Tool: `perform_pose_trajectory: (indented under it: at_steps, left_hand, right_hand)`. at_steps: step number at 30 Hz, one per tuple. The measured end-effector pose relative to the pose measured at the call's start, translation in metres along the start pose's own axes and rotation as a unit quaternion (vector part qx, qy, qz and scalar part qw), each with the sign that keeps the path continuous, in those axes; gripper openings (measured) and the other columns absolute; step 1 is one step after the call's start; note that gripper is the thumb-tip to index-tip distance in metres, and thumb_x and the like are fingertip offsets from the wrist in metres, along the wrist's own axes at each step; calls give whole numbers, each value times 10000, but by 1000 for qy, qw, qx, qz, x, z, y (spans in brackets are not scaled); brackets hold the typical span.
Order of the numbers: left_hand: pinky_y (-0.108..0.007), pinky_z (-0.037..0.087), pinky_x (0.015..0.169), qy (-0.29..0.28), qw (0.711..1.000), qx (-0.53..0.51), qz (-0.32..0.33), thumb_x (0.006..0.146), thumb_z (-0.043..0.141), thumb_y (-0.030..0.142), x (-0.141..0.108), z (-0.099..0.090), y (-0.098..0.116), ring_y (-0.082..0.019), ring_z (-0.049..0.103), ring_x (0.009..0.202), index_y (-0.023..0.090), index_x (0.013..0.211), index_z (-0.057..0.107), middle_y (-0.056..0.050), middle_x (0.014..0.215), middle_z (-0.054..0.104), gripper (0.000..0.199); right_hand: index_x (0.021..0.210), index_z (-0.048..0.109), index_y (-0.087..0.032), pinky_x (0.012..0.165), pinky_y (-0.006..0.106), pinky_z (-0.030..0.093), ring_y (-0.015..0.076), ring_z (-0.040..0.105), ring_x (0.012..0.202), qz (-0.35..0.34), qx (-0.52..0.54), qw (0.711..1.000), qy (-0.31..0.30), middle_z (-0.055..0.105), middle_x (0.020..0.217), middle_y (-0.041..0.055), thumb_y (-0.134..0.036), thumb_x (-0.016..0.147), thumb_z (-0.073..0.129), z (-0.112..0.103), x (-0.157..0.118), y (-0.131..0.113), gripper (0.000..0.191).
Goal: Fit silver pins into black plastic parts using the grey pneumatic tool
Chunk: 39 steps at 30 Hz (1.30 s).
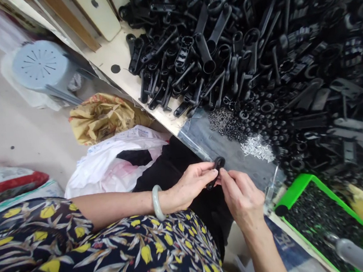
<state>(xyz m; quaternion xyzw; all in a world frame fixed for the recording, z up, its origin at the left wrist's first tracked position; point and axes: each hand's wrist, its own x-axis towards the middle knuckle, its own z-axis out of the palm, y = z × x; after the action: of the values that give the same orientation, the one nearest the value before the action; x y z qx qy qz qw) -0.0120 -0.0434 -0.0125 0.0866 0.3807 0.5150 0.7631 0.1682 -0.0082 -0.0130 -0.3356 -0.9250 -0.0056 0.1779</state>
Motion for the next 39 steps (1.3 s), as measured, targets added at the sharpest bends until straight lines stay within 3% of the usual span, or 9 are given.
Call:
perform_pose_trajectory:
  at_steps: [13, 19, 23, 26, 30, 35, 39]
  left_hand:
    - [-334, 512, 866, -5, 1000, 12, 2, 753, 874, 572, 5, -5, 0, -164, 617, 786, 111, 866, 765, -52, 803, 674, 487]
    - [-298, 490, 809, -22, 999, 36, 9, 752, 863, 584, 7, -9, -1, -143, 603, 753, 123, 843, 741, -32, 774, 649, 486]
    - [-256, 426, 712, -19, 996, 86, 27, 809, 825, 569, 6, -13, -1, -108, 509, 690, 135, 796, 694, 3, 728, 588, 454]
    - [-236, 371, 662, -17, 990, 139, 24, 844, 808, 551, 5, -19, -4, -93, 467, 678, 137, 869, 716, 14, 750, 594, 425]
    - [-216, 407, 703, -5, 990, 140, -7, 820, 836, 516, 5, -24, -6, -109, 545, 767, 165, 1044, 757, 1, 865, 664, 425]
    - [-181, 342, 574, -2, 991, 128, -37, 727, 916, 461, 7, -22, 5, -63, 414, 605, 155, 884, 706, 50, 704, 514, 403]
    - [-168, 331, 543, -4, 990, 133, -49, 715, 929, 440, 8, -19, 10, -55, 393, 576, 147, 853, 685, 64, 665, 481, 406]
  right_hand:
    - [1089, 708, -156, 697, 282, 417, 152, 609, 793, 12, -66, 996, -66, 663, 855, 41, -243, 1047, 646, -11, 16, -6, 114]
    - [962, 674, -176, 631, 294, 356, 160, 552, 781, -20, -79, 993, -81, 592, 818, 32, -262, 1080, 581, -12, 24, -3, 173]
    - [820, 612, -175, 561, 299, 314, 177, 499, 746, -39, -102, 990, -94, 518, 781, 42, -194, 1054, 567, -8, 29, -9, 239]
    - [772, 572, -184, 521, 298, 295, 195, 494, 760, -21, -128, 985, -111, 505, 794, 56, -77, 969, 584, -2, 28, -19, 225]
    - [822, 618, -173, 506, 299, 337, 219, 524, 784, 19, -161, 981, -111, 547, 834, 80, 11, 857, 593, 1, 28, -35, 188]
    - [924, 703, -131, 531, 295, 450, 212, 549, 772, 19, -196, 972, -129, 614, 887, 101, 29, 851, 553, -1, 21, -52, 231]
    - [1195, 705, -82, 632, 319, 562, 234, 615, 887, 63, -167, 976, -124, 671, 1179, 185, 44, 874, 495, 8, 11, -69, 404]
